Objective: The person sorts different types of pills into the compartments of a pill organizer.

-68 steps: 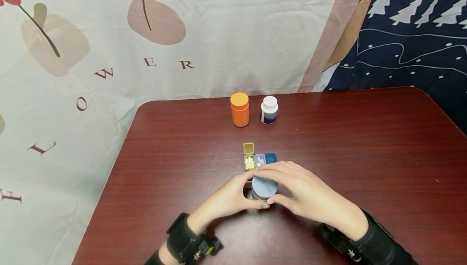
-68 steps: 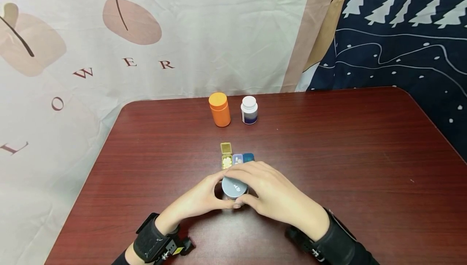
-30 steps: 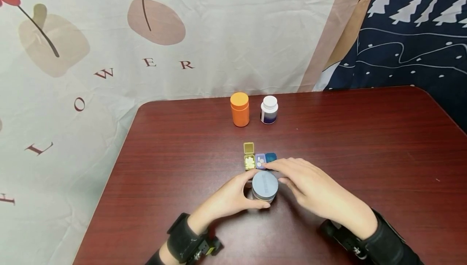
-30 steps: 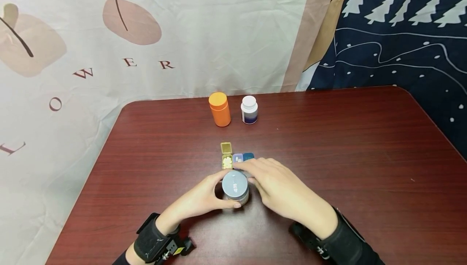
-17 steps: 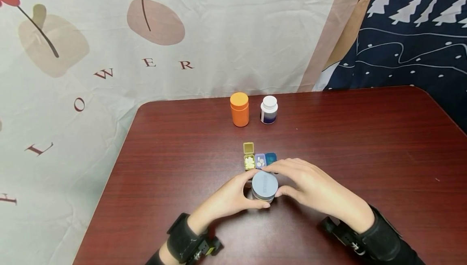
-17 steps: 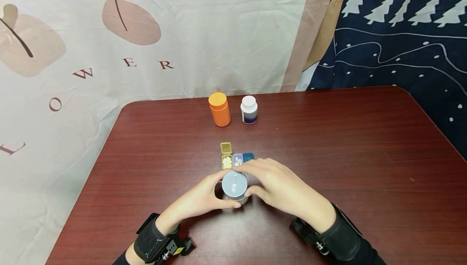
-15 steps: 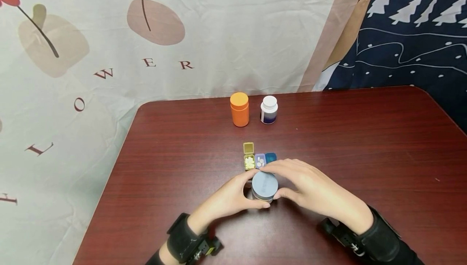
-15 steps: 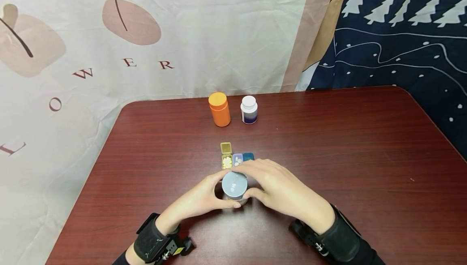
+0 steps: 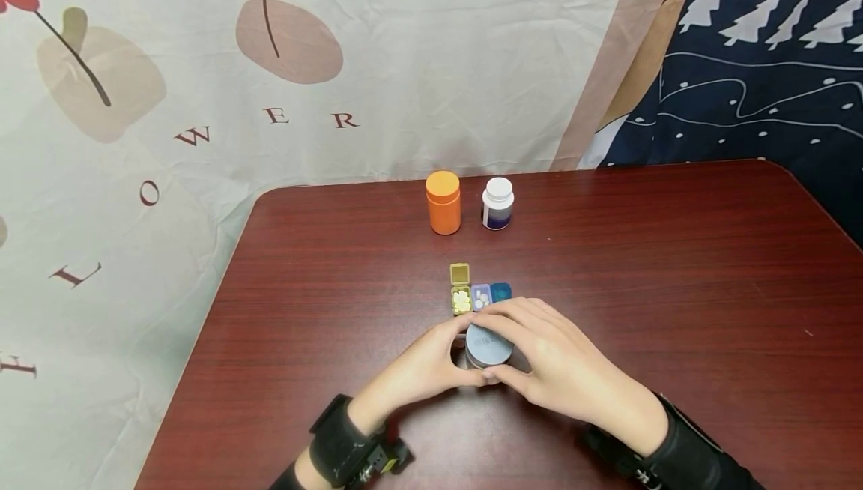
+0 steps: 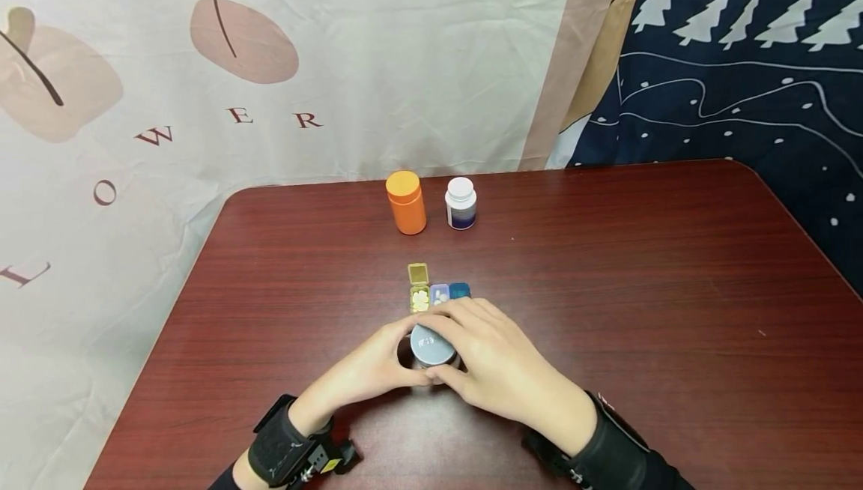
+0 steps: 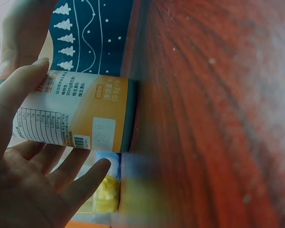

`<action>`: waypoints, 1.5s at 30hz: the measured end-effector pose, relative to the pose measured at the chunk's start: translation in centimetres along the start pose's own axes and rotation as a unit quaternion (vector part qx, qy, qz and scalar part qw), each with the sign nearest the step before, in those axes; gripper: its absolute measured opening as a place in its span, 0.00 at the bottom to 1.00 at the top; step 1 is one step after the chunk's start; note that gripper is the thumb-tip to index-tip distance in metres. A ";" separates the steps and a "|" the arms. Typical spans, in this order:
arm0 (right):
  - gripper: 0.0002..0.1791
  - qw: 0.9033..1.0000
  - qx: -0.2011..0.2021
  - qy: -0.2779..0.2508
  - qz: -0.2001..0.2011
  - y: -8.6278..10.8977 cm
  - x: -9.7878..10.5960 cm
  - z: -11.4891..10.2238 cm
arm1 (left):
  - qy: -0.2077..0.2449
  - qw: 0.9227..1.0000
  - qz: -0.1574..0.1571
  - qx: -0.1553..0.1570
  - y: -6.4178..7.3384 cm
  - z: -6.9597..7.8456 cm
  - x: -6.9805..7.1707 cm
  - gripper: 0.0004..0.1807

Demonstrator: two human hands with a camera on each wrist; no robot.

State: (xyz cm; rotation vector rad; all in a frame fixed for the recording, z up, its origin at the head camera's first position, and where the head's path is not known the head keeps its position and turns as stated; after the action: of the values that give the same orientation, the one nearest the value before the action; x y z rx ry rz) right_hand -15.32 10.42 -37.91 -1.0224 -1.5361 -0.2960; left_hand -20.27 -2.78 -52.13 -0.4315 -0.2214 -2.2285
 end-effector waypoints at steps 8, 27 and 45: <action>0.36 0.998 -0.053 0.024 0.033 0.1 0.1 -0.5 | -0.011 1.000 0.007 -0.011 0.7 2.7 0.3 0.42; 0.41 0.998 -0.010 0.048 0.043 0.2 0.1 -0.8 | 0.004 1.000 0.009 -0.026 0.9 4.6 1.2 0.41; 0.35 0.996 -0.044 0.069 -0.043 0.3 -1.2 -0.2 | 0.022 0.979 0.180 0.095 5.0 5.7 11.4 0.34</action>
State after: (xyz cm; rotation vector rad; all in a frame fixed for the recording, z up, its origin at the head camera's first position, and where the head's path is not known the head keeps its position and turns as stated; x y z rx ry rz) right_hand -15.11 9.95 -39.01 -0.9845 -1.4546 -0.4887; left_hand -21.84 -12.39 -42.48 -0.2915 -0.3057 -1.8407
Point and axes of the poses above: each hand's wrist, its own y-axis away from the middle knuckle, its own x-axis out of the back of the hand, z = x × y, the point moved 8 cm from there along -y, towards the middle knuckle, and after that the axes turned 5 degrees about y, right-handed, at the moved point
